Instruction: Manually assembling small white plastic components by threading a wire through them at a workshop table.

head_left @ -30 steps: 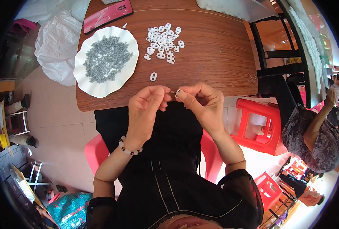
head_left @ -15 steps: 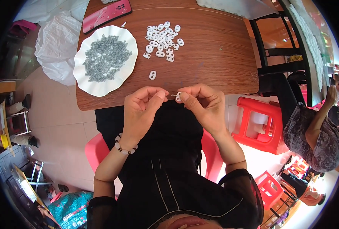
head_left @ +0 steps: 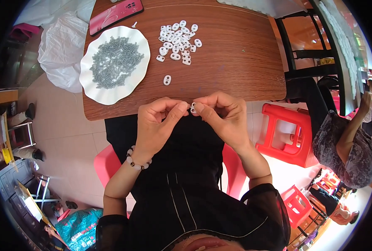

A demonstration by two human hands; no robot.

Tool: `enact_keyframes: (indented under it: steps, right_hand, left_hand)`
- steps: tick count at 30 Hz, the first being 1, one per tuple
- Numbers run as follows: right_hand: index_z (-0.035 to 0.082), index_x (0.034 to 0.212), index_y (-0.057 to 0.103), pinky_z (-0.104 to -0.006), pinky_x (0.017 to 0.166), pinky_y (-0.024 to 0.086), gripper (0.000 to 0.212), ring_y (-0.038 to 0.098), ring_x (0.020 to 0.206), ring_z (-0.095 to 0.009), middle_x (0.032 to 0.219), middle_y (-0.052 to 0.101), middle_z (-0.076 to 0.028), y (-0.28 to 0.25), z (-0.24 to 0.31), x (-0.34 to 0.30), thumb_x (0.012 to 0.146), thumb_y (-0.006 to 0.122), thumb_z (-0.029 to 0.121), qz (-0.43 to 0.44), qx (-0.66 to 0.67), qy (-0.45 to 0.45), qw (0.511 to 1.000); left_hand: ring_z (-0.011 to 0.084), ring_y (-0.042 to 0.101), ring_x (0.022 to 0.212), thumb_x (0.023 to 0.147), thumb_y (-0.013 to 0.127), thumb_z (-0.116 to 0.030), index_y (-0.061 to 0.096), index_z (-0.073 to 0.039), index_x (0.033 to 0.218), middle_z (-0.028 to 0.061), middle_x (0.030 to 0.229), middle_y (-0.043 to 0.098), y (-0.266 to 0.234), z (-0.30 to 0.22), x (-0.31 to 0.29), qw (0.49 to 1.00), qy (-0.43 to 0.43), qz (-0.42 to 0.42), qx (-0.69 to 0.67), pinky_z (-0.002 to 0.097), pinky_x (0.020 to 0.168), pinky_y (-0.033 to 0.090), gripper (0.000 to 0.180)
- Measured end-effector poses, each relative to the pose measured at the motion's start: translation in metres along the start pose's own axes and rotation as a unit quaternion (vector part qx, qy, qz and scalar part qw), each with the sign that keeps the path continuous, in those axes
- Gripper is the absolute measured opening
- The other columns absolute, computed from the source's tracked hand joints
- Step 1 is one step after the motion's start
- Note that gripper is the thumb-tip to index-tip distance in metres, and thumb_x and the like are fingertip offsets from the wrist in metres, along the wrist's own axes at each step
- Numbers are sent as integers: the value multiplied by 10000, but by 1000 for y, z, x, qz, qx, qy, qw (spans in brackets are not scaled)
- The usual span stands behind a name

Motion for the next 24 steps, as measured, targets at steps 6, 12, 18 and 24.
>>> enact_keyframes:
  steps: [6, 12, 18, 24]
  right_hand:
    - [-37, 917, 670, -196, 612, 470, 81, 611, 705, -74, 789, 678, -57, 1, -2, 0, 884, 646, 32, 3, -11, 2, 1000]
    - [-37, 922, 671, -197, 607, 469, 83, 609, 697, -72, 793, 679, -57, 2, -4, 0, 882, 653, 34, 1, -16, 0, 1000]
    - [-37, 919, 671, -195, 605, 470, 83, 608, 698, -66, 791, 680, -54, 4, -4, 1, 880, 658, 35, 4, -14, 1, 1000]
    - [-37, 910, 679, -193, 650, 485, 100, 625, 711, -58, 781, 697, -50, -1, -2, 3, 869, 665, 54, -17, -16, 6, 1000]
  left_hand:
    - [97, 614, 749, 913, 640, -132, 690, 30, 935, 68, 849, 688, 1, 1, 0, 1000, -2, -9, 7, 225, 668, 464, 171]
    - [84, 618, 760, 913, 633, -91, 679, 56, 958, 75, 819, 680, 2, 3, 0, 1000, -21, -5, -13, 209, 712, 496, 161]
    - [80, 617, 762, 915, 634, -105, 677, 52, 961, 70, 818, 677, 3, 4, -1, 999, -31, -14, -29, 206, 699, 491, 169]
    - [58, 550, 679, 937, 599, -116, 663, 29, 984, 50, 851, 670, 3, 0, 1, 999, -16, -26, -22, 189, 626, 433, 165]
Point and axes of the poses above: each hand's wrist, its own x-axis towards the middle knuckle, its own y-axis out of the palm, z = x × y, the point moved 1 cm from there along x, towards the middle knuckle
